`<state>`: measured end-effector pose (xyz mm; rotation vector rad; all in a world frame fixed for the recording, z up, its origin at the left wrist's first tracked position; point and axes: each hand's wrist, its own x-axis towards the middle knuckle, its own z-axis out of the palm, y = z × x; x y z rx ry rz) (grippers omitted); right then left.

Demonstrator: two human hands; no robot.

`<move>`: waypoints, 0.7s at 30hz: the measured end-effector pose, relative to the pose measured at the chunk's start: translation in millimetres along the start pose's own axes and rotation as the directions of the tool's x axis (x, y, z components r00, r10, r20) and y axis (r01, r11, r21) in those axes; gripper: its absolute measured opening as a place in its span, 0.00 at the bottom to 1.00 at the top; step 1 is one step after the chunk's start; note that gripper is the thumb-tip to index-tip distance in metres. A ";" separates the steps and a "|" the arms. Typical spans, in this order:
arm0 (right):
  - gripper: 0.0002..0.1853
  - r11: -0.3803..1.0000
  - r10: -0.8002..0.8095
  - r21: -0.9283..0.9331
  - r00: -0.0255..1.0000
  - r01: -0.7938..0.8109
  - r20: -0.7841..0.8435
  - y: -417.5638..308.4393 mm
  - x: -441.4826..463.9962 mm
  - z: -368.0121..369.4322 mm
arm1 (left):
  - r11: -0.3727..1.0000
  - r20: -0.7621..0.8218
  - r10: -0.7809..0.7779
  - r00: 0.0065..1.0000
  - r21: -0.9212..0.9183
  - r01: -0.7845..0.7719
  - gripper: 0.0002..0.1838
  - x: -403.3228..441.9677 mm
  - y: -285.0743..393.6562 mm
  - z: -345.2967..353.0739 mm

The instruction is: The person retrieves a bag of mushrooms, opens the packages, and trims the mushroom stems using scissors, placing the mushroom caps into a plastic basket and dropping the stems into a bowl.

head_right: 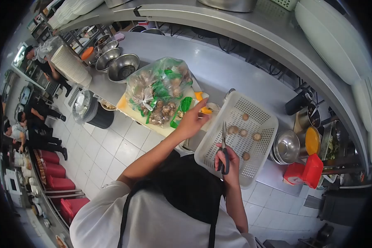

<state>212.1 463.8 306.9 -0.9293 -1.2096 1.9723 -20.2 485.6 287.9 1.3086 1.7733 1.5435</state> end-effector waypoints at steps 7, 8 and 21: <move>0.18 0.994 -0.009 -0.106 0.986 -0.009 -0.169 38.8 -17.1 -37.0 | 0.494 0.117 -0.103 0.988 0.868 -0.051 0.08 -2.2 -67.9 -49.5; 0.18 0.991 -0.043 -0.136 0.986 0.021 -0.164 46.4 -16.7 -41.7 | 0.404 0.169 -0.041 0.985 0.904 -0.139 0.05 -4.5 -80.5 -56.2; 0.18 0.978 -0.022 -0.207 0.994 -0.001 -0.109 40.5 -2.0 -17.7 | 0.089 0.375 -0.231 0.898 0.927 -0.364 0.12 25.4 -110.1 -58.2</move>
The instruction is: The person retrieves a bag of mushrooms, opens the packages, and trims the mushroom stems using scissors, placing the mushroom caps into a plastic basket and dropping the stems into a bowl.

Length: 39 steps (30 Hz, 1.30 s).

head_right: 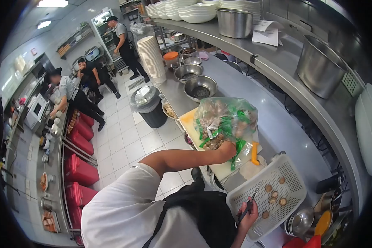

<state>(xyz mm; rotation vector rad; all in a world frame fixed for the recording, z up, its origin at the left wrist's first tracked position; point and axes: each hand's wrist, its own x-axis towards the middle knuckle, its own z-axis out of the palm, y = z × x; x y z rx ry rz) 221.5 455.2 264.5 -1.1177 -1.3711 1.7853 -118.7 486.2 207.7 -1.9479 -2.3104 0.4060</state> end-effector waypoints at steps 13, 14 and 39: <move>0.16 0.999 -0.036 -0.034 0.999 0.036 0.006 11.5 -1.1 -10.7 | 0.985 0.041 0.164 0.986 -0.056 -0.162 0.08 20.6 -13.0 -0.9; 0.16 0.999 -0.035 -0.026 0.999 0.034 -0.003 11.0 -0.6 -9.9 | 0.983 0.006 0.176 0.984 -0.043 -0.176 0.08 18.7 -16.9 -1.4; 0.18 0.999 -0.011 -0.044 0.999 0.013 0.052 12.5 22.9 -0.3 | -0.468 0.202 -0.634 0.747 -0.869 -0.162 0.18 -53.3 6.2 -22.1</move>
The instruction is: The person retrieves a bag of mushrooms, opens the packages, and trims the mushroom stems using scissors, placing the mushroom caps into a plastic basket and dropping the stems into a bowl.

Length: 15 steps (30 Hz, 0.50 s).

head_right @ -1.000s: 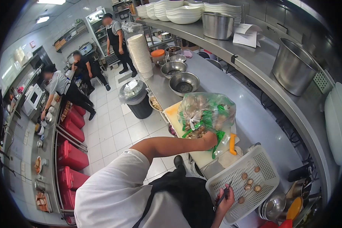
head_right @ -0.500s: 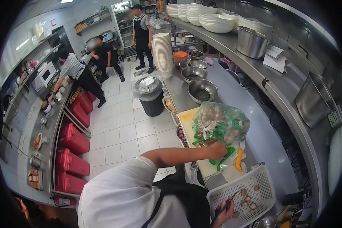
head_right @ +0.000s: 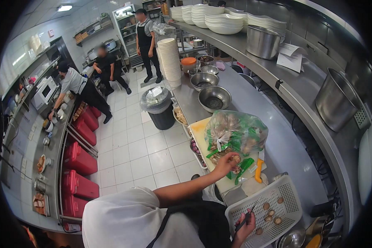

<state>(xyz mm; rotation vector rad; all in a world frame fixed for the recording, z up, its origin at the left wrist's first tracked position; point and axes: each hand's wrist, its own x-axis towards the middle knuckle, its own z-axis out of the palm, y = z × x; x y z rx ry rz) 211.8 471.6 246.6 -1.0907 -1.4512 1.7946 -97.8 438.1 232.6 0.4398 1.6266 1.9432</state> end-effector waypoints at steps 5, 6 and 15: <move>0.18 1.000 -0.006 0.000 1.000 0.006 -0.005 -3.4 -2.5 2.8 | 0.916 0.054 -0.149 0.987 -0.368 0.159 0.13 9.9 -0.9 -0.4; 0.18 1.000 -0.013 -0.006 1.000 0.013 0.006 -3.5 -2.8 3.3 | 0.905 0.054 -0.175 0.983 -0.385 0.182 0.12 8.9 1.1 1.5; 0.19 0.999 -0.012 -0.032 0.999 0.013 0.034 -14.5 -13.3 13.0 | 0.748 0.214 -0.375 0.902 -0.504 0.431 0.11 -24.1 14.3 7.0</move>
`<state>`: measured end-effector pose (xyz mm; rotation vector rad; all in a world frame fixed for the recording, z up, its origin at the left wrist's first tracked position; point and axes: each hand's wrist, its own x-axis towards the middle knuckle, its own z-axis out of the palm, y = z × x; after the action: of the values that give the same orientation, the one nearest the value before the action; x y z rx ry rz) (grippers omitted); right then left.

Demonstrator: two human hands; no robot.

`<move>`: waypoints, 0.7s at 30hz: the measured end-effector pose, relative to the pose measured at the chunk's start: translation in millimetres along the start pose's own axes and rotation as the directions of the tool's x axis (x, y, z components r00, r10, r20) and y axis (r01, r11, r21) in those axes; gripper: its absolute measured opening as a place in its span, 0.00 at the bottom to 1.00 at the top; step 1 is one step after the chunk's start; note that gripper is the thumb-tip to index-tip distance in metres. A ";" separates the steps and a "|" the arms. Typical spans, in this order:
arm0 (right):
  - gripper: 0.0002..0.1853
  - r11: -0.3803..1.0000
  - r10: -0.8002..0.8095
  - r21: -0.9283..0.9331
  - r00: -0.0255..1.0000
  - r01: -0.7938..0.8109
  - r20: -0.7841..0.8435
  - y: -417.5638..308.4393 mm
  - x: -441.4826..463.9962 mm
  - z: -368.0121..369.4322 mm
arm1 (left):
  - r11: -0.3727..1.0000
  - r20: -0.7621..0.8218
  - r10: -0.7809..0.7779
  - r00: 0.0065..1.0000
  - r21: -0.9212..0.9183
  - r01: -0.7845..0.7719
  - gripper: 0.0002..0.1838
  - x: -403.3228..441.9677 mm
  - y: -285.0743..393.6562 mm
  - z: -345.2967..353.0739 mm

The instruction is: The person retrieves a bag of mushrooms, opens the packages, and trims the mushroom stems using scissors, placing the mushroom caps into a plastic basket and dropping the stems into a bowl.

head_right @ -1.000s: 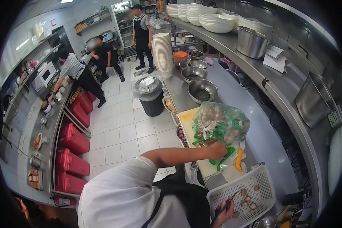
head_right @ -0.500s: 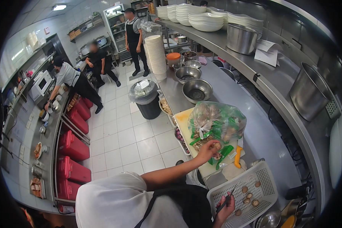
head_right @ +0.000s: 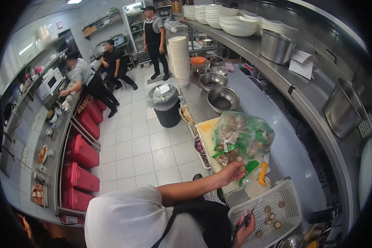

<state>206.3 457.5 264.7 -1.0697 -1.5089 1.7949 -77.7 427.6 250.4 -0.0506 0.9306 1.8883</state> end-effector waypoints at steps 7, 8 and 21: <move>0.17 0.994 -0.096 -0.038 0.995 0.098 0.037 20.1 14.1 -18.8 | 0.991 0.080 -0.112 0.990 -0.069 0.118 0.17 -20.1 -0.6 17.5; 0.17 0.995 -0.093 -0.025 0.994 0.095 0.052 18.8 15.0 -18.2 | 0.995 0.105 -0.038 0.994 -0.085 0.047 0.19 -17.0 0.5 16.8; 0.23 0.589 -0.464 -0.641 0.855 0.493 0.231 -86.5 33.7 63.9 | 0.953 0.445 0.228 0.866 0.079 -0.291 0.24 -43.2 35.9 20.7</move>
<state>127.9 469.7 344.8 -0.7892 -2.3106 0.8716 -76.8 400.1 303.6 0.5894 0.7860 1.9565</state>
